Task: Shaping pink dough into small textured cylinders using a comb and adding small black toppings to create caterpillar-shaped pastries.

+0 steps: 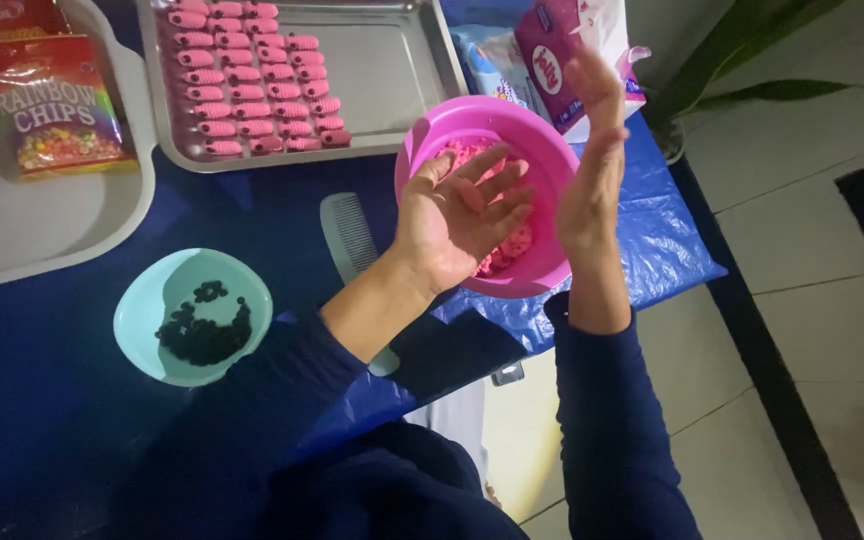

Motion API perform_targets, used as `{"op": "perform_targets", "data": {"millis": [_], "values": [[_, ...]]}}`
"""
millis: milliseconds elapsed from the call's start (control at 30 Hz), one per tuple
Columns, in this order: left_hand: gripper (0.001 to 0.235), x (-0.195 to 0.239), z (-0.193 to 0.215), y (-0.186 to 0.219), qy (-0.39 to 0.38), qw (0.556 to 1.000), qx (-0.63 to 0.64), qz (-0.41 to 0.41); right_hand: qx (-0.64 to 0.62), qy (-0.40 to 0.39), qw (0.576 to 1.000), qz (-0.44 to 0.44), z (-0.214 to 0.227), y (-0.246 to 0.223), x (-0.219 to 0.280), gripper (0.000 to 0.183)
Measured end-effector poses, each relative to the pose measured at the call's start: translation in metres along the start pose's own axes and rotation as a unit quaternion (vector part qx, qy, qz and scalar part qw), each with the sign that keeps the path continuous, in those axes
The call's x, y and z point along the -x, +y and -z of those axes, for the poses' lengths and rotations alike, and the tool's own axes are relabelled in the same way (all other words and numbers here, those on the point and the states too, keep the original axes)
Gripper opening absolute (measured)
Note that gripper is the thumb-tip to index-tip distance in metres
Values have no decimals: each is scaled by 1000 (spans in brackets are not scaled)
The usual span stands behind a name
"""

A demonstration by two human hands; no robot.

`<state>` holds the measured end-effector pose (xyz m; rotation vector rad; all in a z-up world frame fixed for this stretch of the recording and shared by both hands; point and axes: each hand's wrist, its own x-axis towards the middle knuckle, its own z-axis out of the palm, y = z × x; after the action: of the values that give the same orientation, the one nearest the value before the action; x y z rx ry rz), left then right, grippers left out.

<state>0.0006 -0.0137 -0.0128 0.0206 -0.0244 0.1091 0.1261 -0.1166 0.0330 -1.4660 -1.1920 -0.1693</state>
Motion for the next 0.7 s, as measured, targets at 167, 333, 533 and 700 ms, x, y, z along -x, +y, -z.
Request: {"op": "perform_targets", "data": {"millis": [167, 333, 533, 700], "values": [[39, 3, -18, 2, 78, 995, -68, -7, 53, -3, 998, -45, -1, -40, 19, 45], [35, 1, -12, -2, 31, 998, -63, 0, 51, 15, 998, -31, 2, -30, 13, 56], [38, 7, 10, -17, -43, 986, -159, -12, 152, -83, 985, 18, -42, -34, 19, 90], [65, 0, 16, -7, -109, 988, -107, -12, 260, -221, 935, 102, -66, -26, 29, 104]]}}
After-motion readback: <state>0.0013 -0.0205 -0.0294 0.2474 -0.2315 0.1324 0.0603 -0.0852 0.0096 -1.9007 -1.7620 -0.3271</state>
